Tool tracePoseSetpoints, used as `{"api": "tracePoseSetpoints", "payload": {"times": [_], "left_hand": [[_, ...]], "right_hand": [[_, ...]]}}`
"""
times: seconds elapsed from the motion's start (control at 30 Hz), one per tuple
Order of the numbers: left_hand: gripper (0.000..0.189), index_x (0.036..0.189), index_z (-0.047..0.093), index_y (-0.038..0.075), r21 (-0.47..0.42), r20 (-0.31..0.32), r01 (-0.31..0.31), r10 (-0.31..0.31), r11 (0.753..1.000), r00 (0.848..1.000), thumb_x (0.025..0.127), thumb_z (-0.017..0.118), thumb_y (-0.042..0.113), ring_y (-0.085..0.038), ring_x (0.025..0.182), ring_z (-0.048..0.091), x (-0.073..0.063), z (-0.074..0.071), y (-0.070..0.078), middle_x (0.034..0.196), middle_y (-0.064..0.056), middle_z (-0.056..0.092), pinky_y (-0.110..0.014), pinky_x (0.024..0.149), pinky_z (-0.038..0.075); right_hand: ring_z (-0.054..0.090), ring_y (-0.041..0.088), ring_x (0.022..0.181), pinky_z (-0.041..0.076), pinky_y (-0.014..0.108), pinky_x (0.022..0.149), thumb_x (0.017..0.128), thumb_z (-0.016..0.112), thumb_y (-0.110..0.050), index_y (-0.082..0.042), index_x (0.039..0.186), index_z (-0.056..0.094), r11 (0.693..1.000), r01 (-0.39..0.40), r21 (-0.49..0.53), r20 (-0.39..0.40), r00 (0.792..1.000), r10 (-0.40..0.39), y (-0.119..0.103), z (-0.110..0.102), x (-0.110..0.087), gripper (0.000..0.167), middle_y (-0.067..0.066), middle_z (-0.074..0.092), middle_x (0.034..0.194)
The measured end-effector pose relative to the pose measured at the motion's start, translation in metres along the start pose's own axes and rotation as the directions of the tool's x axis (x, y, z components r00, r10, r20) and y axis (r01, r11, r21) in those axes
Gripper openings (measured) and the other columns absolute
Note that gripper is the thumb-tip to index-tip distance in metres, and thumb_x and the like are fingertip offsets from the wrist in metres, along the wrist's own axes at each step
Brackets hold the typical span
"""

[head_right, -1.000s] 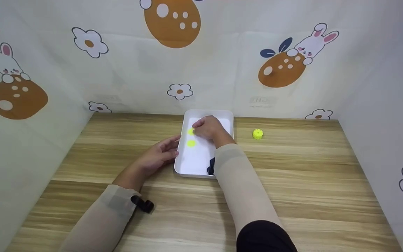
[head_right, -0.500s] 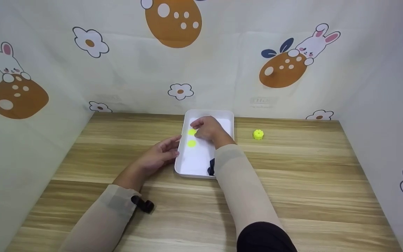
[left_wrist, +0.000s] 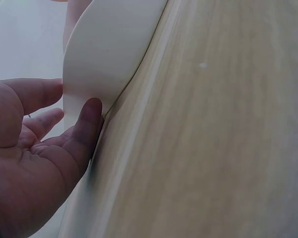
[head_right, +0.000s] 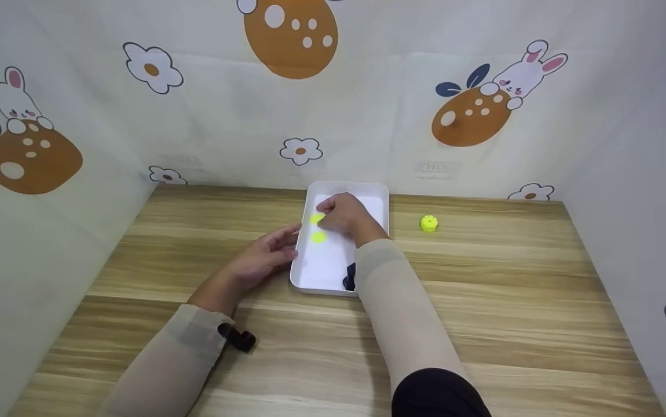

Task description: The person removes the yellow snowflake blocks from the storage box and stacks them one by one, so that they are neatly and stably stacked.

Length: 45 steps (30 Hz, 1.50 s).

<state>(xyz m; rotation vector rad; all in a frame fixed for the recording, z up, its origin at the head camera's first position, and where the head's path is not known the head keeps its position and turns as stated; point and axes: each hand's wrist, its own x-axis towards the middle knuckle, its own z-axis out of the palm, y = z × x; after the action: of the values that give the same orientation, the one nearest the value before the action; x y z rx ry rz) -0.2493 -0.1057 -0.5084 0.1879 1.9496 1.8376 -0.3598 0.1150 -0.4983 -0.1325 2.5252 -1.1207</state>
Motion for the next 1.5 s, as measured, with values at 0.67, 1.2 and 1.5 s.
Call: {"api": "tracePoseSetpoints", "payload": {"times": [0.67,1.2,1.5], "left_hand": [[0.069,0.168,0.031,0.006,-0.025,0.014,-0.034,0.034,0.999,0.999,0.106,0.059,0.001,-0.036,0.156,0.045,0.001,0.002,-0.001,0.170,-0.020,0.042,-0.048,0.126,0.045],[0.068,0.168,0.033,0.006,-0.016,0.020,-0.043,0.043,0.999,0.999,0.106,0.059,0.001,-0.038,0.155,0.046,0.002,0.003,-0.001,0.169,-0.022,0.043,-0.048,0.127,0.044],[0.068,0.167,0.035,0.007,-0.016,-0.002,-0.042,0.042,0.999,0.999,0.104,0.061,-0.001,-0.038,0.154,0.047,0.001,0.001,-0.001,0.168,-0.022,0.044,-0.047,0.127,0.044]], "right_hand": [[0.060,0.023,0.107,0.051,0.031,0.092,0.101,0.067,-0.014,-0.012,0.123,0.075,0.995,0.025,0.098,-0.061,0.998,-0.019,0.004,-0.003,-0.001,0.023,0.008,0.069,0.118],[0.062,0.017,0.086,0.057,0.025,0.077,0.106,0.064,-0.014,-0.006,0.129,0.073,0.877,-0.070,0.475,-0.024,0.995,0.093,-0.003,-0.024,-0.003,0.026,0.005,0.068,0.103],[0.070,0.019,0.103,0.063,0.020,0.089,0.107,0.064,-0.016,-0.005,0.138,0.067,0.787,-0.045,0.615,-0.061,0.993,0.105,-0.023,-0.070,-0.035,0.033,0.009,0.068,0.122]]}}
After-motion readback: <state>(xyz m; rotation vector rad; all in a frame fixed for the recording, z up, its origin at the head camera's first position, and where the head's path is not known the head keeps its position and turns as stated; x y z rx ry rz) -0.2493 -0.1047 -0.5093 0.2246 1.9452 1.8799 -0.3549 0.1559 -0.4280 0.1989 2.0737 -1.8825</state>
